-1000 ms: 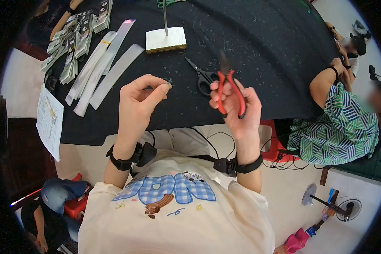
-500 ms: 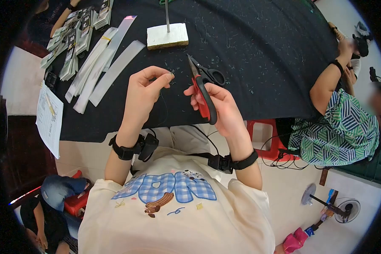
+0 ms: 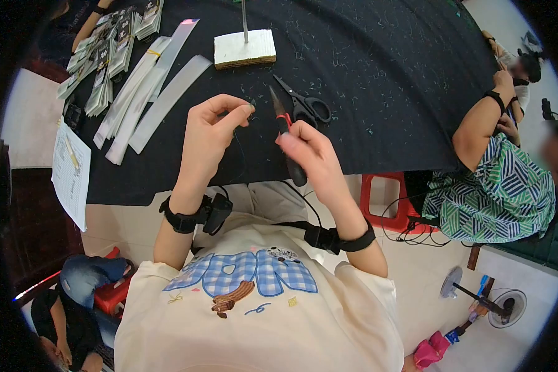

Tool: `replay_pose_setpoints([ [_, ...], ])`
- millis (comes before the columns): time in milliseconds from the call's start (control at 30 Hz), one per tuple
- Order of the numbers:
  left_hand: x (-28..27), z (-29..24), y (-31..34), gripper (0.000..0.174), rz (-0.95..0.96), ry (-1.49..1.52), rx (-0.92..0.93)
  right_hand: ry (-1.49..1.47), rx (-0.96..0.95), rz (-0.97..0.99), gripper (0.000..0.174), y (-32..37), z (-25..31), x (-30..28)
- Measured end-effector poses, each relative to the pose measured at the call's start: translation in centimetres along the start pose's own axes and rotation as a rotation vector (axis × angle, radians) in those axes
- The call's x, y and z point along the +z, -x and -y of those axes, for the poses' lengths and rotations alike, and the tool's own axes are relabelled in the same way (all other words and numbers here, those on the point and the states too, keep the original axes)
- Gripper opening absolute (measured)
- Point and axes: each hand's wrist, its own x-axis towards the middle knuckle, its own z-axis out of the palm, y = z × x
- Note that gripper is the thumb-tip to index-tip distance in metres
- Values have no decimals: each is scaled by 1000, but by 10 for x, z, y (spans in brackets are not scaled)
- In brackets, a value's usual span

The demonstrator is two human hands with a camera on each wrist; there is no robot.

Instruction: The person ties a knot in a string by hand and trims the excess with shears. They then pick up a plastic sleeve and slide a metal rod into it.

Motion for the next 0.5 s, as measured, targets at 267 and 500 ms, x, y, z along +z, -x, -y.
replay_pose_setpoints([
  [267, -5, -15, 10, 14, 22, 34, -15, 666, -408, -101, 22, 13, 6, 11],
  [500, -5, -22, 18, 11, 55, 65, 10, 819, -562, -119, 20, 16, 8, 14],
])
